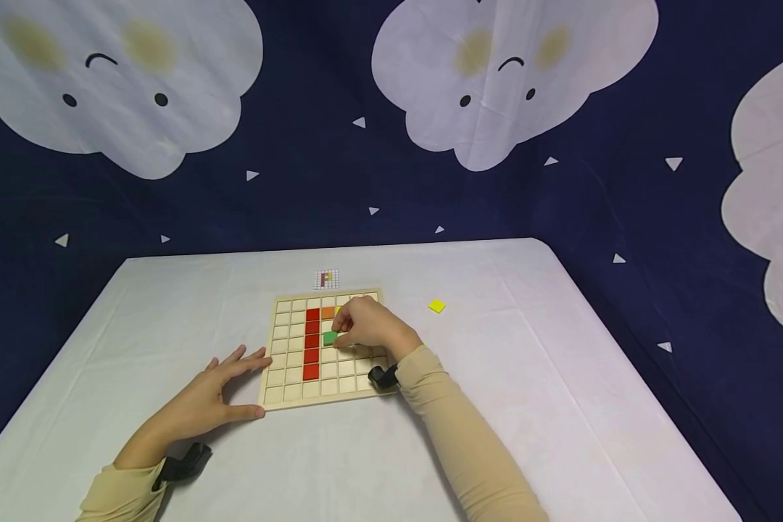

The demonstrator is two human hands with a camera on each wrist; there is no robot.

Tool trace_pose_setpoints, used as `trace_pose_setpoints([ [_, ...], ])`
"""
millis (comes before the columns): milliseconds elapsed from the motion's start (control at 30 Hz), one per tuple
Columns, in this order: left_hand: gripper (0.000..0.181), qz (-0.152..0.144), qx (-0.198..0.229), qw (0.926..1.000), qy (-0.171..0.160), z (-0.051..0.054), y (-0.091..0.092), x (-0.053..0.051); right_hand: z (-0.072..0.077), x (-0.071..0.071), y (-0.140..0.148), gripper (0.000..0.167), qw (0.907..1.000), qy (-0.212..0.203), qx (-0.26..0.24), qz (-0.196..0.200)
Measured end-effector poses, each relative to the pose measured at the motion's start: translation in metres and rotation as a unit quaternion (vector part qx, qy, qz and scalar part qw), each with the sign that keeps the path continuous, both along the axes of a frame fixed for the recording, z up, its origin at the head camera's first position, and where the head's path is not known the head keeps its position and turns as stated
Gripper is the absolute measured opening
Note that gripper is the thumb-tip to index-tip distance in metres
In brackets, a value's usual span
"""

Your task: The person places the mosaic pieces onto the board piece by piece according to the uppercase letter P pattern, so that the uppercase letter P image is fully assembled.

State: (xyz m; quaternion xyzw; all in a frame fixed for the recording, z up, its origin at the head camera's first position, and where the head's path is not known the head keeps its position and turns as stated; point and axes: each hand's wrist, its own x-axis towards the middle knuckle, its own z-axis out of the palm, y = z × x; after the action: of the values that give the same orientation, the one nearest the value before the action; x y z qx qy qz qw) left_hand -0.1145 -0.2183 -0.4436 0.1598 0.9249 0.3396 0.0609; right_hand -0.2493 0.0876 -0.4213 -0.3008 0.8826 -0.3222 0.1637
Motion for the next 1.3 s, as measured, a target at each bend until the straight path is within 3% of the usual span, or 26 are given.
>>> trace_pose_setpoints([
  [500, 0.082, 0.003, -0.001, 1.0000, -0.002, -0.002, -0.001, -0.001, 0.000, 0.002, -0.004, 0.016, 0.9998, 0.008, 0.012, -0.010],
  [900, 0.082, 0.004, 0.001, 1.0000, -0.004, 0.001, -0.001, 0.001, 0.002, 0.002, -0.005, 0.017, 0.9999, 0.011, 0.012, 0.005],
  [1300, 0.082, 0.004, -0.004, 1.0000, -0.001, -0.002, -0.001, -0.001, 0.005, 0.001, 0.012, 0.035, 0.9997, -0.007, -0.011, 0.023],
])
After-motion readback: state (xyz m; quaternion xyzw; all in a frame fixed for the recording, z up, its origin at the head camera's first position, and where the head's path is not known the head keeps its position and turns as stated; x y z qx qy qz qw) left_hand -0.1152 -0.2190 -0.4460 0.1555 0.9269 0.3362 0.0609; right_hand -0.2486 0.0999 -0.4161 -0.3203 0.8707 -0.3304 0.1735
